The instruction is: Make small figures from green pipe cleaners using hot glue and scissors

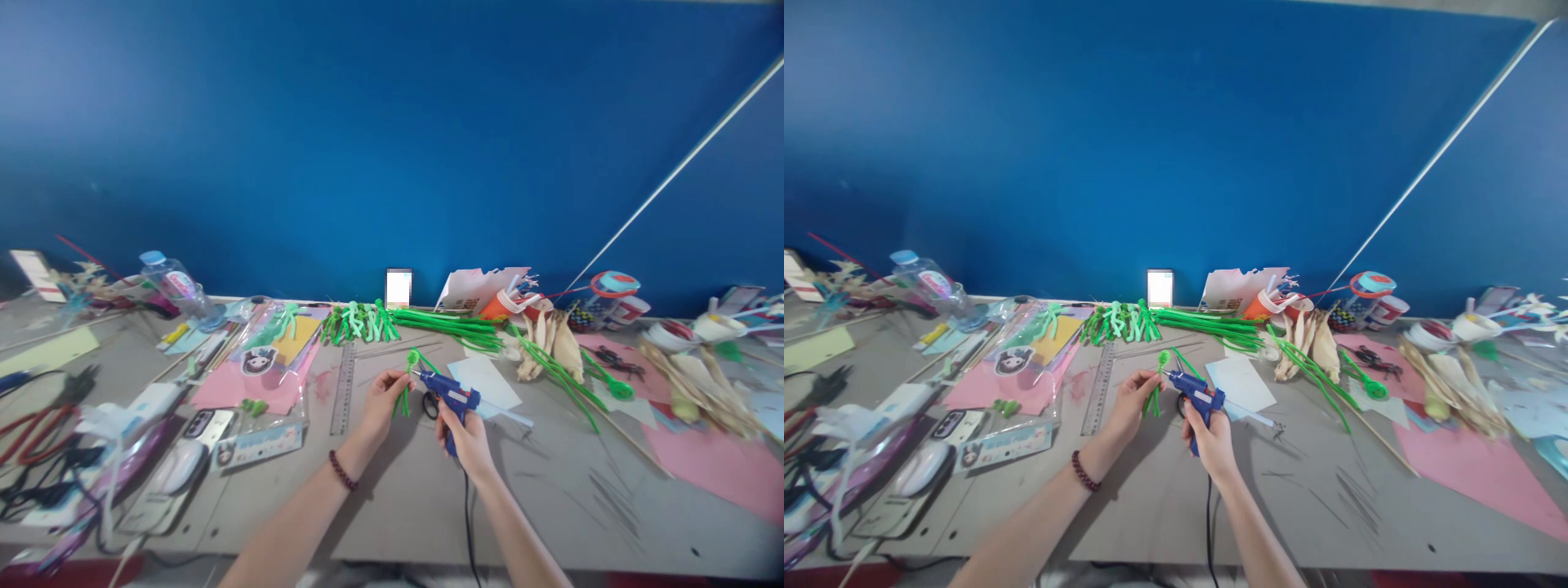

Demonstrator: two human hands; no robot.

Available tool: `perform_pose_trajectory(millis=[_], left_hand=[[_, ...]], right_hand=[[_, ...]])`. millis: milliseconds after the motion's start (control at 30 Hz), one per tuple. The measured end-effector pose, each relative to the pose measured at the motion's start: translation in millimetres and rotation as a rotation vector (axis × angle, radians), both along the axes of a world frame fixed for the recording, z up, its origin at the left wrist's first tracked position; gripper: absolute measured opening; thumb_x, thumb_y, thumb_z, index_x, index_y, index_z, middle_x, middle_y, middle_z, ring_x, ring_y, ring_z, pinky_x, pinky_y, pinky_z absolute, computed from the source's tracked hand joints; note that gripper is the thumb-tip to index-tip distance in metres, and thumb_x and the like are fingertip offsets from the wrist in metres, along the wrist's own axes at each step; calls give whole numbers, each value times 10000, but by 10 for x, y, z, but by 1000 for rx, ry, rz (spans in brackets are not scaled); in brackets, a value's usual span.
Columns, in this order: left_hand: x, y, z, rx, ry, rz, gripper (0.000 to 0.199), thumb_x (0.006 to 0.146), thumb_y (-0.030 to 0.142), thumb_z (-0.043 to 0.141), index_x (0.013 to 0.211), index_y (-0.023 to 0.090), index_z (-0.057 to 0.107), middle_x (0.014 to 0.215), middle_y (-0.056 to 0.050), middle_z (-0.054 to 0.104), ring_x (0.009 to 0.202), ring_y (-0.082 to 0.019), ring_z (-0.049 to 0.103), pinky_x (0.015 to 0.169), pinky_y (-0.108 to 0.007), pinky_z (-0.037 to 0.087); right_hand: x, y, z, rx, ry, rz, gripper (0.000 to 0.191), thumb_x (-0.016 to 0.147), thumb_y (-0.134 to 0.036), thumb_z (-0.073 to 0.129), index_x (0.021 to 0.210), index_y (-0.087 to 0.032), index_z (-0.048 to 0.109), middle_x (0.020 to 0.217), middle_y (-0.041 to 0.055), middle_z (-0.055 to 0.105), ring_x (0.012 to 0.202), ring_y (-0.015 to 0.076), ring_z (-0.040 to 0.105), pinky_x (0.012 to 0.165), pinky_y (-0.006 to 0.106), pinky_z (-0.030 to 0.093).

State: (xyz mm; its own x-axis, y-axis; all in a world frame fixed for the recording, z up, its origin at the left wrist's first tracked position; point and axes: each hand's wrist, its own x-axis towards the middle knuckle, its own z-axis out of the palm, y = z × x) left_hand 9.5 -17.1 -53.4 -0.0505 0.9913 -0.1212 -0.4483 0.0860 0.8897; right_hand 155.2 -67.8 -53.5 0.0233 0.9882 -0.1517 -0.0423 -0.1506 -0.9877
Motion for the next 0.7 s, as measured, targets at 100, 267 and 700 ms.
perform_pose_trajectory(millis=[100,267,700], left_hand=[[0,0,1,-6,5,2,222,614,314,755,681,147,625,599,-12,642,593,-127,583,634,-246,428],[0,3,-2,9,7,5,216,620,311,751,674,142,627,598,-13,644,590,-123,580,633,-239,423],[-6,2,-28,21,-1,13,200,633,290,749,677,135,632,595,-23,649,589,-123,580,622,-236,415]], right_hand=[[-2,-9,4,4,-38,-8,547,765,-601,545,477,-136,531,394,1,478,310,70,431,308,170,329],[-2,-18,0,2,-65,-15,555,764,-609,536,468,-138,527,384,-1,471,306,69,432,311,167,327],[-6,-24,13,14,-117,-24,566,772,-602,518,439,-144,512,369,-4,459,295,73,430,312,172,326]])
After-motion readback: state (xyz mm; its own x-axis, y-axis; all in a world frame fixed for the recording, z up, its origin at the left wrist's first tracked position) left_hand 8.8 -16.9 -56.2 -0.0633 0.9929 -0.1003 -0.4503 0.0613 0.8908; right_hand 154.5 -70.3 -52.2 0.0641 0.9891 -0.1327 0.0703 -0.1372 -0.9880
